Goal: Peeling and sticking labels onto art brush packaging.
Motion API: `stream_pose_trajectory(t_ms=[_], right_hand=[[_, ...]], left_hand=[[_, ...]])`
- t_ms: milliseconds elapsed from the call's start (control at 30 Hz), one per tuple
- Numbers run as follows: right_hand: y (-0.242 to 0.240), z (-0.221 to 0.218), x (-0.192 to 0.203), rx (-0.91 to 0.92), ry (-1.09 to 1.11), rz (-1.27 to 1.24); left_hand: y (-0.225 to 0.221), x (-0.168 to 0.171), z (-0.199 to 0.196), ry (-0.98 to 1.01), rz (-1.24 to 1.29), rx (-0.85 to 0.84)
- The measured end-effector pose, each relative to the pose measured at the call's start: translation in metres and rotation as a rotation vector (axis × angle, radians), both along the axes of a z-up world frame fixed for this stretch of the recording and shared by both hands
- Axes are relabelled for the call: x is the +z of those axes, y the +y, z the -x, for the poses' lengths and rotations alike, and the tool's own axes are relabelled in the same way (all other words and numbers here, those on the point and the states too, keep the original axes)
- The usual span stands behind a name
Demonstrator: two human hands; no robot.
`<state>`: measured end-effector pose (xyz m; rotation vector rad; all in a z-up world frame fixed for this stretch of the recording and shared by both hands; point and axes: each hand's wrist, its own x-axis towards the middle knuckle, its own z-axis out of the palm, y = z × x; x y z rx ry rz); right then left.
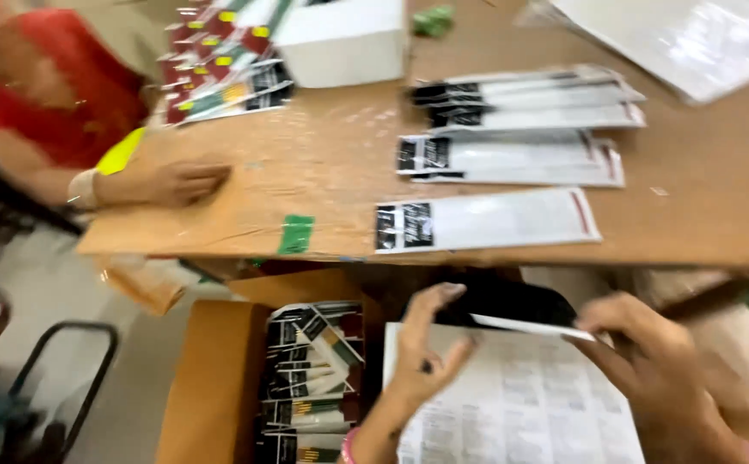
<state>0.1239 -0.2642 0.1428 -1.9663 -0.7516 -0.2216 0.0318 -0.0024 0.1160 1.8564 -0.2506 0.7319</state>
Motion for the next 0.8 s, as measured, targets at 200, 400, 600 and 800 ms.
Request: stream_pose_trajectory(t_ms=[200, 400, 600, 800], right_hand=[[0.008, -0.018, 0.028, 0.273, -0.193, -0.051], [0.044, -0.042, 0.066, 0.248, -0.376, -0.173], [0.073, -0.095, 0.024, 0.243, 0.141, -0.154], [0.084, -0.117, -0.003, 0.251, 0.256, -0.151]], left_hand=[[0.015, 0.014, -0.017, -0.082, -0.074, -0.056], [0.025, 0.022, -0.043, -0.007, 0.035, 0.034], [0.057, 0.029, -0.079, 0.010, -0.086, 0.185], [0.053, 0.044, -0.096, -0.054, -0.366, 0.384]])
